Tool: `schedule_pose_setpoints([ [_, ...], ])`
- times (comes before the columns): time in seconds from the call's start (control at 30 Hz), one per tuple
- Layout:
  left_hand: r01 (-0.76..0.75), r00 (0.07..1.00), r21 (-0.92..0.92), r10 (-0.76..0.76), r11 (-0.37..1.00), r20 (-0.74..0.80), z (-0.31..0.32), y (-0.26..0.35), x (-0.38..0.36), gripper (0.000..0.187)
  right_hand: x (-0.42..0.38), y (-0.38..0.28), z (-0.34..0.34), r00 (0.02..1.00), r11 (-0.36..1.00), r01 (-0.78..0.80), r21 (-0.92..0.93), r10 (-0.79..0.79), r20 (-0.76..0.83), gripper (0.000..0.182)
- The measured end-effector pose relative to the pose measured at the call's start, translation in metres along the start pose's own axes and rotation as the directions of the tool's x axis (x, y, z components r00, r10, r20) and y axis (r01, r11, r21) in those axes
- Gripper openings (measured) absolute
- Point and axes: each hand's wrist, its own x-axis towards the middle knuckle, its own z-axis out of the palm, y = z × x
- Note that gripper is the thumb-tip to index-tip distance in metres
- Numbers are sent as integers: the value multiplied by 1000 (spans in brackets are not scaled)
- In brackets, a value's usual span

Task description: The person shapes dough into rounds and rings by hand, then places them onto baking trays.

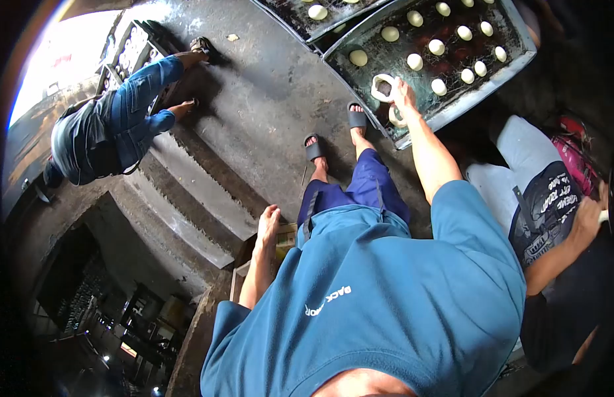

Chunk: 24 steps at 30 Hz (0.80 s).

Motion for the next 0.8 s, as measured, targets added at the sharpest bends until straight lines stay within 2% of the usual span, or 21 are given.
schedule_pose_setpoints([
  [0.03,49,999,-16,-49,999,6,6,0,-9,41,2,2,-10,988,995,101,-11,-99,118,45],
  [0.07,147,989,-87,-144,985,32,12,2,-14,41,-2,3,-13,989,979,146,-142,-145,13,37],
  [0.1,116,992,-99,-112,988,53,17,-21,-5,41,-13,-11,-23,975,945,176,-277,-206,-86,33],
  [0.13,108,993,-97,-102,989,60,24,-13,-8,41,-18,-21,-31,975,945,173,-278,-204,-88,33],
  [0.2,120,989,-136,-107,983,97,37,5,-12,41,-23,-35,-37,915,877,367,-312,-400,-48,30],
  [0.23,124,989,-137,-112,983,94,42,15,-11,41,-19,-39,-36,915,876,369,-310,-400,-42,30],
  [0.3,35,993,-169,-16,985,115,48,37,-8,41,-11,-50,-29,758,668,642,-377,-627,180,29],
  [0.33,47,990,-149,-26,988,135,47,53,-9,41,-8,-55,-22,746,606,649,-460,-624,232,28],
  [0.37,44,992,-145,-26,988,125,45,59,-11,41,-4,-62,-16,810,665,579,-472,-537,236,25],
  [0.43,-25,994,-227,47,974,95,44,77,-9,41,8,-79,-2,904,864,403,-301,-427,-16,25],
  [0.47,-31,993,-218,55,975,104,42,84,-9,41,15,-87,5,904,878,397,-266,-424,-51,28],
  [0.5,-31,994,-217,53,976,97,41,90,-9,41,19,-96,13,906,885,374,-277,-413,-96,30],
  [0.57,-80,990,-207,102,975,99,43,105,-4,41,21,-110,25,918,842,353,-408,-396,-23,34],
  [0.6,-123,984,-178,143,976,107,44,112,-2,40,24,-108,34,873,806,403,-434,-481,-82,31],
  [0.63,-130,983,-176,150,976,103,44,123,2,40,19,-114,33,870,806,406,-431,-485,-87,31],
  [0.7,-236,957,-166,258,958,130,49,146,9,41,3,-122,26,943,942,331,-51,-329,51,27],
  [0.73,-248,953,-170,271,954,132,52,158,14,41,-11,-117,23,906,907,420,37,-417,-70,24],
  [0.77,-328,921,-206,361,922,149,56,171,18,42,-24,-114,18,904,897,426,119,-415,-108,24],
  [0.8,-407,878,-246,451,880,162,61,188,21,42,-44,-114,11,916,864,397,310,-394,-75,27],
])
